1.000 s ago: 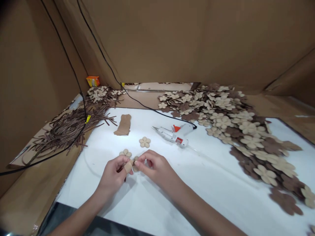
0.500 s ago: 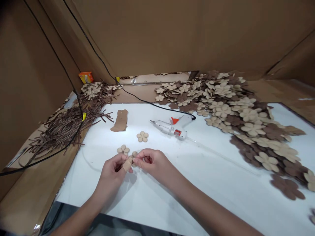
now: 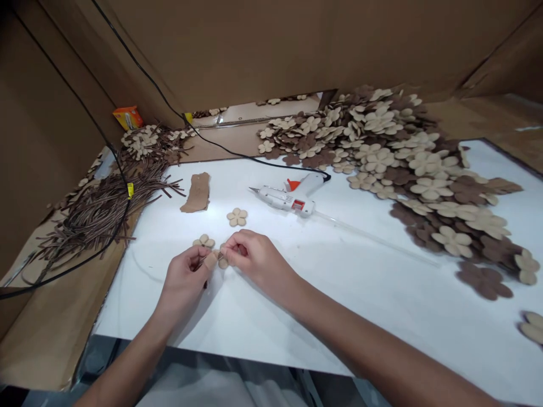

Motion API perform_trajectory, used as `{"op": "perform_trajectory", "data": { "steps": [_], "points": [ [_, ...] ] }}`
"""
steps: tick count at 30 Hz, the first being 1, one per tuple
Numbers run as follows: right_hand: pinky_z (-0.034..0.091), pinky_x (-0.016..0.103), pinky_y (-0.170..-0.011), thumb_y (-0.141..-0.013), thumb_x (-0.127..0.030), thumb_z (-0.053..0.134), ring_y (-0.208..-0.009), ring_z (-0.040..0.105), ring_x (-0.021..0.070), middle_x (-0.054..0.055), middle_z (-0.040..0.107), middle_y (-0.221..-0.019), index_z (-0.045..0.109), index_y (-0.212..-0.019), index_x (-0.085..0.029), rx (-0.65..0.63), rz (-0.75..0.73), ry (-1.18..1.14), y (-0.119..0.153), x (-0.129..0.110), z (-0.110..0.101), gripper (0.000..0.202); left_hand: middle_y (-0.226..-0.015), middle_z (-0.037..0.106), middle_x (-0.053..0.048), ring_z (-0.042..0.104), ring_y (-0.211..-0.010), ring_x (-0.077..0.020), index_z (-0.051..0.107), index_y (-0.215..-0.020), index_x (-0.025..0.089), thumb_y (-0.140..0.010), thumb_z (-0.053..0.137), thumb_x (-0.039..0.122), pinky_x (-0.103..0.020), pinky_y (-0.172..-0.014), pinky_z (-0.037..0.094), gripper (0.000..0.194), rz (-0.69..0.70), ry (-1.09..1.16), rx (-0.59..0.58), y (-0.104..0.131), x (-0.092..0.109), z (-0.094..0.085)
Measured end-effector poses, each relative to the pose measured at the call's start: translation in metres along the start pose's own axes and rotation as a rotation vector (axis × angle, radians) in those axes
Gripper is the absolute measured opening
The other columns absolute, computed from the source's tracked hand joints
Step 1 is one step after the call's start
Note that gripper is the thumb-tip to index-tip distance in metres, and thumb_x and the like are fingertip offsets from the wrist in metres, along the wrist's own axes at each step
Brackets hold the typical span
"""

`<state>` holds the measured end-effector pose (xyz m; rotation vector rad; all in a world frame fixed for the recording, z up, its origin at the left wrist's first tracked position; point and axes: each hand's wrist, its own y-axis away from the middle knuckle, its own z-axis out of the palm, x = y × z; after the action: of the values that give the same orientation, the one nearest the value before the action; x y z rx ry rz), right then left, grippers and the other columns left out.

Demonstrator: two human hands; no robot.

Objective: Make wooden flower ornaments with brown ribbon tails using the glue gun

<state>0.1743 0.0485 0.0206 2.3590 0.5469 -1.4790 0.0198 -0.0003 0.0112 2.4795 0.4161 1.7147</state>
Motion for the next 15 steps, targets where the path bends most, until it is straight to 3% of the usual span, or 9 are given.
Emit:
{"op": "perform_trajectory", "data": {
  "steps": [5,15],
  "points": [
    [0.035,0.023,-0.057,-0.081,-0.021,0.052,-0.062,0.049,0.0117,-0.001,0.056,-0.07,0.06,-0.07,-0.019,0.034,-0.015,0.121,0.0022,0.0045,0.002,0.013,-0.062,0.059,0.002,0.051,-0.057,-0.0121,0.059,-0.071,0.019,-0.076,0.053,0.032,-0.021,-0.055,0.037,0.016,0.007,-0.202,0.028,-0.0012,0.0012,0.0026],
    [0.035,0.023,-0.057,-0.077,-0.012,0.049,-0.063,0.049,0.0111,-0.002,0.055,-0.07,0.055,-0.069,-0.019,0.051,0.008,0.229,0.0055,0.0003,0.0053,0.013,-0.067,0.066,0.0,0.058,-0.064,-0.0164,0.062,-0.073,0.02,-0.074,0.052,0.027,-0.023,-0.059,0.037,0.012,-0.042,-0.373,0.043,-0.0005,0.0076,0.0047]
  ]
}}
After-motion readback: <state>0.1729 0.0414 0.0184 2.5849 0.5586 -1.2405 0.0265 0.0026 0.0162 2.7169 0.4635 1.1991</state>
